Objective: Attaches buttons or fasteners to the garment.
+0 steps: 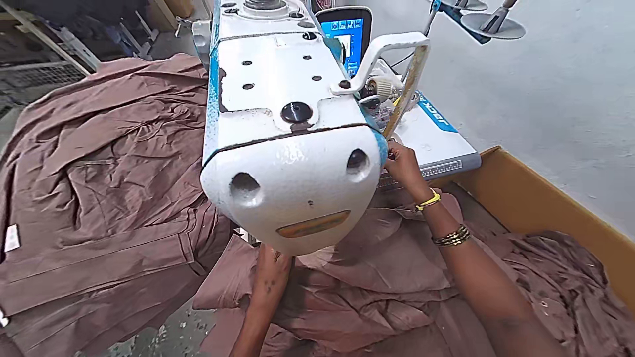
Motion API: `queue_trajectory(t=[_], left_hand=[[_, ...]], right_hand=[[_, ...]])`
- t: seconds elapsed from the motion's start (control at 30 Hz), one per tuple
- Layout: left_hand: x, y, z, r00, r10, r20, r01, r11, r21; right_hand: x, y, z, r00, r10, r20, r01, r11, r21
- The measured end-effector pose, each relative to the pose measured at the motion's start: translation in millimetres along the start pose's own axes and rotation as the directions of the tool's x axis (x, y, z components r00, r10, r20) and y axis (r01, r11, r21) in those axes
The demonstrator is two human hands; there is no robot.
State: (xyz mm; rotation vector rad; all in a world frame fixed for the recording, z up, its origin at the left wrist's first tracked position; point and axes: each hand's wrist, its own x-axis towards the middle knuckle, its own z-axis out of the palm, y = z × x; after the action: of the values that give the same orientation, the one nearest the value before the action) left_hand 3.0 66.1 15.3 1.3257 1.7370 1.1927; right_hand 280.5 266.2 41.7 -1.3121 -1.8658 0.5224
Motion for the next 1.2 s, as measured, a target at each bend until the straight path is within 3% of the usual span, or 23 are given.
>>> queue_trajectory(t=[0.1,0.2,0.37,0.57,0.67,0.8,0.83,0.9,1.0,1.03,1.07,1.13,1.2], left_hand=[[-1.0,0.3,2.8,0.999,-0.001,-0.032,0.000,1.000,-0.009],[-1.7,-0.8,4.2,0.999,-0.004,-0.044,0.003,1.000,-0.017],[-0.8,-0.6,4.5,0.999,-0.005,-0.041,0.004,1.000,-0.004],[0.9,-1.4,5.7,0.998,0.028,-0.057,-0.029,0.999,-0.029],[2.4,-1.9,6.7,0.998,0.018,-0.062,-0.021,0.998,-0.056],[-3.3,8.3,2.2,0.996,0.050,-0.078,-0.045,0.997,0.056],[-12.1,12.7,-1.0,0.990,0.123,-0.070,-0.115,0.987,0.108],[-35.6,22.4,-9.6,0.959,0.280,0.046,-0.283,0.955,0.092],[-53.1,20.7,-16.2,0.930,0.341,0.139,-0.339,0.940,-0.039],[-51.0,17.2,-16.0,0.934,0.331,0.132,-0.330,0.944,-0.031],[-48.4,15.1,-15.5,0.935,0.330,0.132,-0.331,0.944,-0.014],[-45.4,18.4,-17.0,0.921,0.364,0.142,-0.366,0.931,-0.013],[-47.9,22.5,-27.0,0.915,0.387,0.116,-0.384,0.922,-0.050]], right_hand=[[3.7,2.2,4.5,0.993,-0.096,-0.072,0.083,0.983,-0.166],[-2.9,-4.5,11.5,0.981,-0.187,-0.053,0.160,0.932,-0.326],[-25.0,-19.4,31.8,0.915,-0.387,0.115,0.397,0.814,-0.424],[-33.3,-7.0,33.7,0.883,-0.469,0.029,0.443,0.810,-0.384],[-40.2,-13.5,26.4,0.927,-0.371,-0.050,0.348,0.904,-0.248],[-43.8,-46.7,8.5,0.999,-0.030,0.025,0.031,0.999,-0.020],[-48.5,-57.0,6.5,0.998,-0.049,0.034,0.049,0.999,-0.018],[-62.0,-78.0,8.8,0.950,-0.311,-0.016,0.308,0.946,-0.101],[-90.8,-101.5,31.4,0.681,-0.733,0.005,0.711,0.659,-0.247],[-96.1,-109.0,39.5,0.602,-0.798,0.042,0.776,0.571,-0.268],[-96.8,-114.2,45.0,0.568,-0.819,0.083,0.804,0.530,-0.272],[-95.3,-122.8,43.9,0.638,-0.753,0.161,0.768,0.607,-0.203],[-99.6,-119.5,37.2,0.737,-0.639,0.221,0.648,0.761,0.040]])
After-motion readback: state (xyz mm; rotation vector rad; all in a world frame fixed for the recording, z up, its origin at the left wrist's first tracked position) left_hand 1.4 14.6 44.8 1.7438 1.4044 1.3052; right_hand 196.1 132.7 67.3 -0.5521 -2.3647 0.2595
